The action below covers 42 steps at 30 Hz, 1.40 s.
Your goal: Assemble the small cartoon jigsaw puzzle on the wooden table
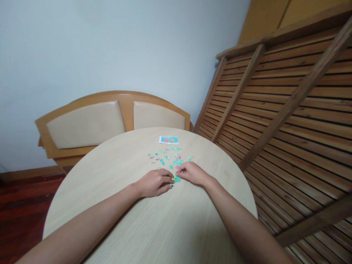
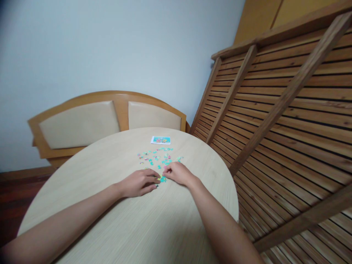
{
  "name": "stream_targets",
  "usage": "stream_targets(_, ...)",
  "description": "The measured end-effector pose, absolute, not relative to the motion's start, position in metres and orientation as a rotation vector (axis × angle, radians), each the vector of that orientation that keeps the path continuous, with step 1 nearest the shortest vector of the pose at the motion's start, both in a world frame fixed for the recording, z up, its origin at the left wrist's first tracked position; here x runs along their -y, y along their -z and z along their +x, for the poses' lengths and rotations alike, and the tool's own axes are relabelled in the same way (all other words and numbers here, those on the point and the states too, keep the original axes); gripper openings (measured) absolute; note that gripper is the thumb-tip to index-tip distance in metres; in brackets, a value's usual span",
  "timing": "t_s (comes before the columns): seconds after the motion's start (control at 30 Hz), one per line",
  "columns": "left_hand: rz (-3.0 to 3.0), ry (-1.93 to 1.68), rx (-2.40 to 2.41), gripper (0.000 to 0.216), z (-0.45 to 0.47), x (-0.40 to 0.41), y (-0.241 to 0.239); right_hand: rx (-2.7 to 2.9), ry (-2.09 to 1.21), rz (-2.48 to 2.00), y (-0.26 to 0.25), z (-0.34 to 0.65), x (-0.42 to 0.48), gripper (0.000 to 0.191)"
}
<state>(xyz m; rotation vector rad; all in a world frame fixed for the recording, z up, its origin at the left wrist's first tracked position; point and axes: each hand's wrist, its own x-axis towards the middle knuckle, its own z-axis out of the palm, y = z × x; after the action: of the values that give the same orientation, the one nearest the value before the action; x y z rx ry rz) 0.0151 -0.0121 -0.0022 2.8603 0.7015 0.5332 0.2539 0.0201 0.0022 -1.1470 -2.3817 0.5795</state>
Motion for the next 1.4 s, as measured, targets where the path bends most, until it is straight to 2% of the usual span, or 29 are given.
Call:
stream_targets(0.23, 2.884, -0.496, -0.715, 0.027, 0.015, 0.013, 0.001, 2.471, -0.511, -1.098, -0.008, 0.255, -0.018, 0.014)
stream_targets(0.43, 2.889, -0.522, -0.71, 0.026, 0.015, 0.012, 0.002, 2.413, -0.586, -1.161, -0.011, 0.253, -0.03, 0.013)
stream_targets(0.63, 2.902, -0.49, -0.705, 0.026, 0.014, 0.012, -0.001, 2.346, -0.381, -1.358, -0.018, 0.251, -0.068, 0.014)
stream_targets(0.93, 2.915, -0.463, -0.719, 0.025, 0.014, 0.009, -0.002, 2.422, -0.025, -1.487, -0.007, 0.224, -0.113, 0.029)
stream_targets(1.23, 2.936, -0.472, -0.7, 0.023, 0.011, 0.006, -0.001, 2.601, -0.197, -1.034, 0.003, 0.175, -0.126, 0.037)
stream_targets(1.4, 2.95, -0.469, -0.672, 0.024, 0.01, 0.007, -0.001, 2.698, -0.172, -0.911, 0.002, 0.149, -0.116, 0.034)
